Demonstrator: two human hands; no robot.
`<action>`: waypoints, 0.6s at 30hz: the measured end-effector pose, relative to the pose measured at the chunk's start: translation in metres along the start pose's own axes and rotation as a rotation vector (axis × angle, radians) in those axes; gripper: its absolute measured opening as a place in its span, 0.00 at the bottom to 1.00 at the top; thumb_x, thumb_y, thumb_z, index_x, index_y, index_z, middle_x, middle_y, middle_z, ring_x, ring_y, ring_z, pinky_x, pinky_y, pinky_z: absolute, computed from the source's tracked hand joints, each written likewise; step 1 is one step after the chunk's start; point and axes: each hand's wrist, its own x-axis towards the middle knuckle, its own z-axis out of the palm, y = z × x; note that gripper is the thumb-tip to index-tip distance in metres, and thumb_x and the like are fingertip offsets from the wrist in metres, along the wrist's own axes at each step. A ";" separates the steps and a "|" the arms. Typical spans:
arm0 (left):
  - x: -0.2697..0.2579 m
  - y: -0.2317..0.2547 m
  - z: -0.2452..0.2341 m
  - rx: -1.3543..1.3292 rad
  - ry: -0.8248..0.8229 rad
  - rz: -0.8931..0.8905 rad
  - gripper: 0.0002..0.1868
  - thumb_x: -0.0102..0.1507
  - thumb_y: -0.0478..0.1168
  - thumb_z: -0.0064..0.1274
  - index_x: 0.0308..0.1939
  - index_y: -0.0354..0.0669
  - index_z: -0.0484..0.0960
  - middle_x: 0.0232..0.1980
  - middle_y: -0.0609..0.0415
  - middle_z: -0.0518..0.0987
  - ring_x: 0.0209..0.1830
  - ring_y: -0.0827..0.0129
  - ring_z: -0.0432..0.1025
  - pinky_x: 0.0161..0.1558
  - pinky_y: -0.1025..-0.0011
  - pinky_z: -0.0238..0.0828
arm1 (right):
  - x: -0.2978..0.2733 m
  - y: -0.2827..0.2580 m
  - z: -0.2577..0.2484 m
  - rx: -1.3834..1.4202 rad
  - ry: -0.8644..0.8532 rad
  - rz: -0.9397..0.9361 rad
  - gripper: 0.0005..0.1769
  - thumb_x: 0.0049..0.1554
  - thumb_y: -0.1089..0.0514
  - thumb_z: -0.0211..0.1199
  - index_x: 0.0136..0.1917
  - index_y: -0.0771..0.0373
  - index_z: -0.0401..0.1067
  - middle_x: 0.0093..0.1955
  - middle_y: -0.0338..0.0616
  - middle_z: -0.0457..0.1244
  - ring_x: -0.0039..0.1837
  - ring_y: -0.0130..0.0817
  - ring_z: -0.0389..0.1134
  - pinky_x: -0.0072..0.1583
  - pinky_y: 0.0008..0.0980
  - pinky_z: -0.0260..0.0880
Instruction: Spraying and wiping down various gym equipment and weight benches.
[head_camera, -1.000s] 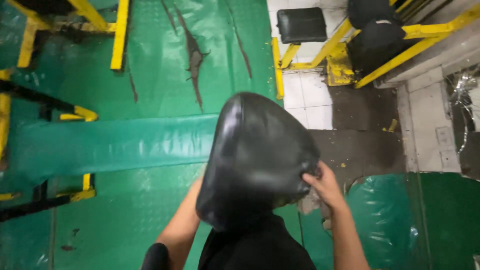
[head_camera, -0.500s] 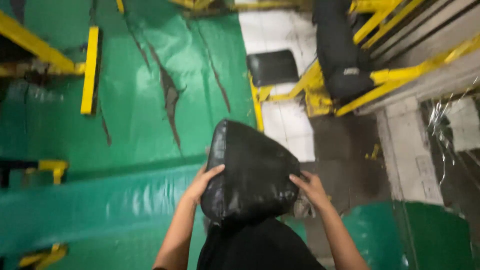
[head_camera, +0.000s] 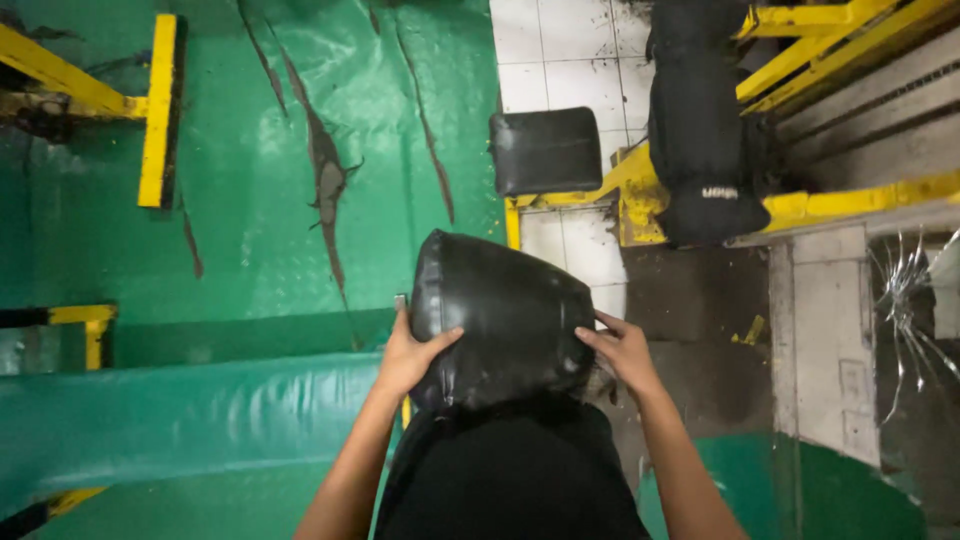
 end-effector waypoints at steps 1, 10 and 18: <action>0.008 0.014 0.009 0.055 0.057 0.011 0.52 0.47 0.51 0.75 0.67 0.30 0.66 0.55 0.43 0.81 0.53 0.60 0.78 0.57 0.65 0.73 | 0.017 -0.008 -0.008 0.034 -0.002 0.014 0.42 0.49 0.50 0.75 0.70 0.77 0.68 0.43 0.49 0.71 0.45 0.29 0.69 0.47 0.30 0.69; 0.251 0.077 0.130 -0.196 0.045 0.344 0.50 0.48 0.46 0.76 0.69 0.32 0.68 0.61 0.43 0.79 0.60 0.59 0.75 0.63 0.63 0.71 | 0.272 -0.109 -0.102 -0.440 0.097 -0.173 0.38 0.51 0.42 0.73 0.62 0.76 0.77 0.54 0.56 0.73 0.55 0.39 0.74 0.59 0.34 0.72; 0.389 0.049 0.225 0.168 0.031 0.174 0.64 0.53 0.52 0.76 0.79 0.40 0.46 0.71 0.32 0.68 0.68 0.46 0.68 0.67 0.58 0.65 | 0.422 -0.126 -0.094 -0.762 0.071 -0.053 0.50 0.51 0.36 0.66 0.78 0.63 0.61 0.57 0.64 0.71 0.60 0.53 0.74 0.61 0.42 0.71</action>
